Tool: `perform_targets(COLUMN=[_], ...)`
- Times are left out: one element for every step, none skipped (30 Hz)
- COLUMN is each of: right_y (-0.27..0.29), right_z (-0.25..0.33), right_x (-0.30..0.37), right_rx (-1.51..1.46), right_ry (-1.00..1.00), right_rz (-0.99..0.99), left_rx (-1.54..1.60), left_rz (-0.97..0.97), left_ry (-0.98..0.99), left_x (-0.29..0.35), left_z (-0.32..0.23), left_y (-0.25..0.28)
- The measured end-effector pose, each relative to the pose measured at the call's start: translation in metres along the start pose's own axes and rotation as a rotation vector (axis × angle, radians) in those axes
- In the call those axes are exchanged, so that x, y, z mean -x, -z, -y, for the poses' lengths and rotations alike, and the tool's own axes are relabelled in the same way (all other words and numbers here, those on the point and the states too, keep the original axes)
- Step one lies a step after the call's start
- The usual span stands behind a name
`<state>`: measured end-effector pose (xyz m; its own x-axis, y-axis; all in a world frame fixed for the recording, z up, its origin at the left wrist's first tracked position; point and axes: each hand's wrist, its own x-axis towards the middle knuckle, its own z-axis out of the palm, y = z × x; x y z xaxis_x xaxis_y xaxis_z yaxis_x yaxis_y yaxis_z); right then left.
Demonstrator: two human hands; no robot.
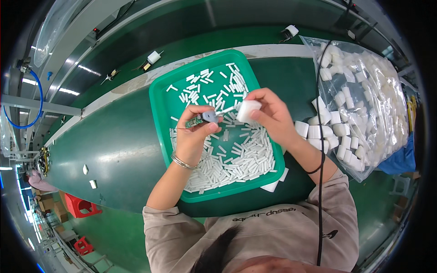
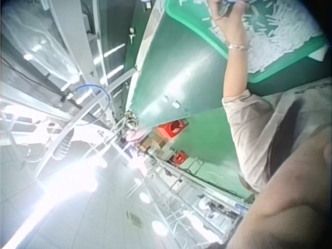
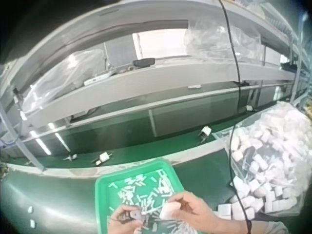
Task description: The person manually assembles small electronic components by inserting small white tubes onto metal pins on a circuit board assembly.
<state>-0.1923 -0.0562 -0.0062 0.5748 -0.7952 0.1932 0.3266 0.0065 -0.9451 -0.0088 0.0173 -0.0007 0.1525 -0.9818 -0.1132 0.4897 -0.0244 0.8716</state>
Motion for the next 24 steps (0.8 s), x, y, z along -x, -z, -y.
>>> perform_targets(right_y=[-0.006,-0.011,-0.014,-0.015,-0.016,-0.017,-0.017,-0.017,-0.016,-0.014,-0.014,-0.013,-0.014,-0.014,-0.015,-0.014,-0.014,-0.014,-0.015,-0.015,-0.014,-0.014,-0.015,-0.016], right_z=[-0.002,-0.004,-0.006,-0.007,-0.007,-0.007,-0.007,-0.009,-0.012,-0.014,-0.014,-0.013,-0.012,-0.012,-0.012,-0.011,-0.011,-0.009,-0.008,-0.008,-0.007,-0.006,-0.005,-0.003], right_x=[0.000,0.000,0.000,-0.001,0.000,0.001,0.002,0.003,0.005,0.007,0.008,0.008,0.008,0.009,0.010,0.010,0.011,0.011,0.011,0.011,0.011,0.011,0.011,0.011], right_rx=[-0.006,-0.056,-0.105,-0.081,-0.083,-0.078,-0.073,-0.075,-0.010,0.057,0.059,0.108,0.154,0.151,0.165,0.182,0.183,0.176,0.166,0.165,0.189,0.214,0.213,0.217], right_ry=[-0.002,-0.018,-0.034,-0.023,-0.026,-0.038,-0.050,-0.051,-0.005,0.039,0.037,0.054,0.072,0.071,0.069,0.066,0.066,0.062,0.058,0.058,0.064,0.068,0.067,0.088], right_rz=[0.000,-0.019,-0.038,-0.055,-0.055,-0.091,-0.128,-0.130,-0.133,-0.142,-0.148,-0.158,-0.163,-0.165,-0.174,-0.185,-0.188,-0.188,-0.186,-0.187,-0.164,-0.141,-0.141,-0.142], left_rx=[0.011,0.012,0.009,0.055,0.101,0.100,0.094,0.088,0.087,0.031,-0.026,-0.089,-0.091,-0.149,-0.206,-0.185,-0.185,-0.181,-0.179,-0.180,-0.298,-0.416,-0.416,-0.386], left_rz=[-0.022,0.004,0.002,0.011,0.020,0.018,0.023,0.028,0.028,0.019,0.011,0.047,0.047,0.047,0.048,0.035,0.038,0.046,0.053,0.053,0.072,0.091,0.091,0.072], left_ry=[-0.014,-0.012,-0.008,0.009,0.025,0.028,-0.019,-0.067,-0.064,-0.089,-0.114,-0.118,-0.115,-0.118,-0.120,-0.125,-0.123,-0.127,-0.133,-0.133,-0.145,-0.157,-0.156,-0.123], left_x=[0.000,-0.001,0.000,0.000,0.000,0.000,0.000,-0.001,0.000,0.001,0.001,0.000,0.001,0.002,0.003,0.002,0.002,0.001,0.001,0.001,0.002,0.002,0.001,0.001], left_z=[0.000,0.001,0.000,0.000,0.000,0.000,0.001,0.001,0.000,0.000,0.000,0.001,0.000,-0.002,-0.002,-0.001,0.000,0.000,0.000,-0.001,-0.002,-0.002,-0.001,-0.001], left_y=[0.001,0.004,0.004,0.003,0.003,0.004,0.006,0.007,0.005,0.003,0.001,0.002,0.001,0.000,0.000,-0.001,0.000,0.001,0.001,0.000,-0.001,-0.002,-0.002,-0.002])
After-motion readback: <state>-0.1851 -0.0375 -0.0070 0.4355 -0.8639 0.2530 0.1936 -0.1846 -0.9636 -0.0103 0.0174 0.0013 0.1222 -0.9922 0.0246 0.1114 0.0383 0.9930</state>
